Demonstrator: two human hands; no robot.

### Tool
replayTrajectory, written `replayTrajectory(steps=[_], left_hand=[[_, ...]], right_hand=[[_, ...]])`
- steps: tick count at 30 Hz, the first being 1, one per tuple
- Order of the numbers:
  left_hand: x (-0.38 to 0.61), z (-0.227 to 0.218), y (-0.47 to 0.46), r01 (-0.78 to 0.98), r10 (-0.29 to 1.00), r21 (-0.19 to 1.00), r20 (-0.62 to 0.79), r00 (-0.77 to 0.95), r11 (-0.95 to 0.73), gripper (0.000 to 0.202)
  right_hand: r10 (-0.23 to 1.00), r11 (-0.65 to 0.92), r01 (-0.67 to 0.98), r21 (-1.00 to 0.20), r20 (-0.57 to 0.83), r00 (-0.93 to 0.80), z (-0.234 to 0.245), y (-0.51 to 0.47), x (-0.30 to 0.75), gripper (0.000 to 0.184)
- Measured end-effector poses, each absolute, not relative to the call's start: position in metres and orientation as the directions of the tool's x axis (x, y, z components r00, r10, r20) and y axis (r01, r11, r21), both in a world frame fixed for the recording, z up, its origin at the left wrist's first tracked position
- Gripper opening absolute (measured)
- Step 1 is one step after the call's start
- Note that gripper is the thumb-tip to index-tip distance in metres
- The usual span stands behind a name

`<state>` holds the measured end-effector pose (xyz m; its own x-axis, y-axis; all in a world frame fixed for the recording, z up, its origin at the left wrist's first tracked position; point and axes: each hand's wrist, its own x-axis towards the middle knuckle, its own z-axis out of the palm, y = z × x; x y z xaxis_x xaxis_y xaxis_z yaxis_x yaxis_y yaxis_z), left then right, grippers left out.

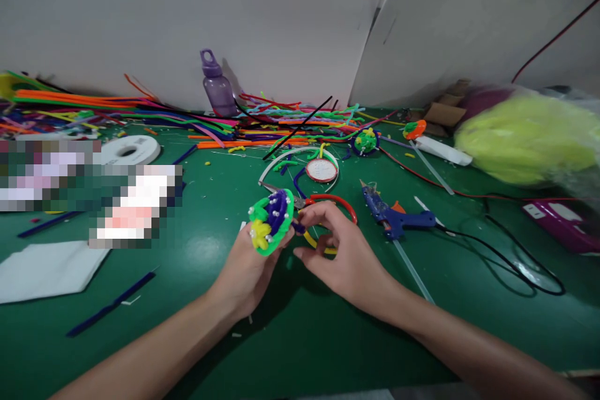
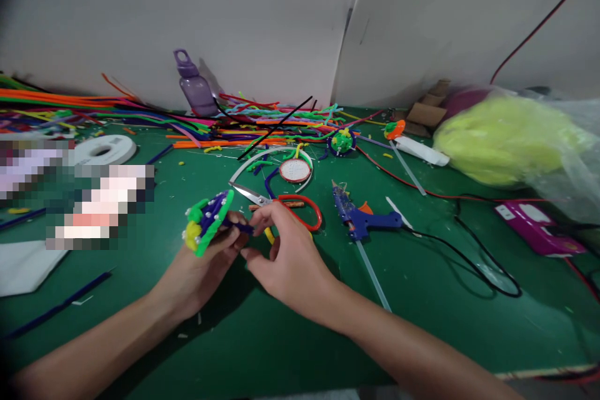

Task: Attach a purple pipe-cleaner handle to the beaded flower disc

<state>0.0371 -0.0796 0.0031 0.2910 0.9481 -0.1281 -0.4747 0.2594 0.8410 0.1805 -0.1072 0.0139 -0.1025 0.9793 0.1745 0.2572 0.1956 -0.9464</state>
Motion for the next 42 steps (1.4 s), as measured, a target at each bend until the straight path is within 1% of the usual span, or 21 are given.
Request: replayTrajectory(steps=[2,3,4,5,6,10,12,15,17,19,23,25,29,32,34,37,39,42], left_hand=[[0.037,0.002,-0.078,-0.484,0.953,0.837,-0.136,0.270,0.256,0.012],[0.037,0.002,-0.077,-0.484,0.956,0.836,-0.147,0.255,0.258,0.014],[0.036,0.001,-0.075,-0.480,0.957,0.837,-0.160,0.242,0.261,0.015],[0.036,0.000,-0.074,-0.473,0.957,0.840,-0.172,0.233,0.266,0.015],[0.035,0.000,-0.073,-0.463,0.956,0.843,-0.182,0.230,0.272,0.015],[0.032,-0.001,-0.069,-0.439,0.954,0.857,-0.179,0.240,0.271,0.016],[0.030,-0.001,-0.067,-0.441,0.960,0.863,-0.158,0.231,0.248,0.018],[0.027,-0.002,-0.063,-0.439,0.967,0.876,-0.103,0.235,0.200,0.019],[0.026,-0.002,-0.061,-0.431,0.966,0.884,-0.077,0.247,0.181,0.019],[0.024,-0.002,-0.059,-0.420,0.961,0.892,-0.053,0.270,0.168,0.018],[0.020,0.001,-0.059,-0.396,0.950,0.906,-0.025,0.311,0.153,0.017],[0.019,0.003,-0.060,-0.383,0.944,0.911,-0.022,0.330,0.155,0.017],[0.019,0.004,-0.062,-0.373,0.928,0.907,-0.047,0.370,0.195,0.014],[0.020,0.004,-0.064,-0.380,0.916,0.895,-0.071,0.395,0.233,0.014],[0.020,0.004,-0.064,-0.380,0.907,0.889,-0.083,0.412,0.254,0.014],[0.021,0.003,-0.064,-0.376,0.900,0.887,-0.091,0.425,0.268,0.012],[0.021,0.003,-0.063,-0.375,0.902,0.889,-0.088,0.423,0.263,0.012],[0.021,0.002,-0.063,-0.365,0.907,0.897,-0.083,0.413,0.249,0.014]], right_hand=[[0.981,0.182,0.271,-0.945,0.155,-0.116,0.011,-0.107,0.180,0.047],[0.980,0.184,0.279,-0.942,0.155,-0.122,0.011,-0.107,0.180,0.054],[0.978,0.195,0.284,-0.939,0.165,-0.125,0.010,-0.106,0.181,0.057],[0.977,0.205,0.291,-0.935,0.176,-0.123,0.010,-0.105,0.182,0.056],[0.976,0.213,0.300,-0.930,0.185,-0.117,0.010,-0.104,0.184,0.051],[0.972,0.237,0.380,-0.894,0.220,-0.089,0.010,-0.099,0.191,0.016],[0.964,0.265,0.407,-0.874,0.244,-0.104,0.010,-0.096,0.193,0.011],[0.955,0.292,0.390,-0.873,0.246,-0.163,0.013,-0.092,0.194,0.015],[0.957,0.278,0.369,-0.887,0.223,-0.185,0.019,-0.088,0.195,0.017],[0.967,0.226,0.339,-0.913,0.169,-0.189,0.026,-0.085,0.196,0.019],[0.973,0.063,0.203,-0.977,0.015,-0.232,0.031,-0.082,0.191,0.028],[0.970,0.034,0.155,-0.987,-0.005,-0.245,0.027,-0.082,0.188,0.029],[0.976,0.022,0.103,-0.994,-0.001,-0.219,0.015,-0.082,0.187,0.034],[0.988,0.041,0.096,-0.994,0.026,-0.152,0.013,-0.081,0.192,0.027],[0.990,0.060,0.109,-0.992,0.046,-0.132,0.014,-0.080,0.195,0.024],[0.982,0.082,0.144,-0.986,0.055,-0.183,0.012,-0.082,0.194,0.023],[0.978,0.103,0.173,-0.980,0.068,-0.199,0.010,-0.083,0.191,0.025],[0.979,0.161,0.232,-0.959,0.125,-0.164,0.007,-0.086,0.187,0.030]])
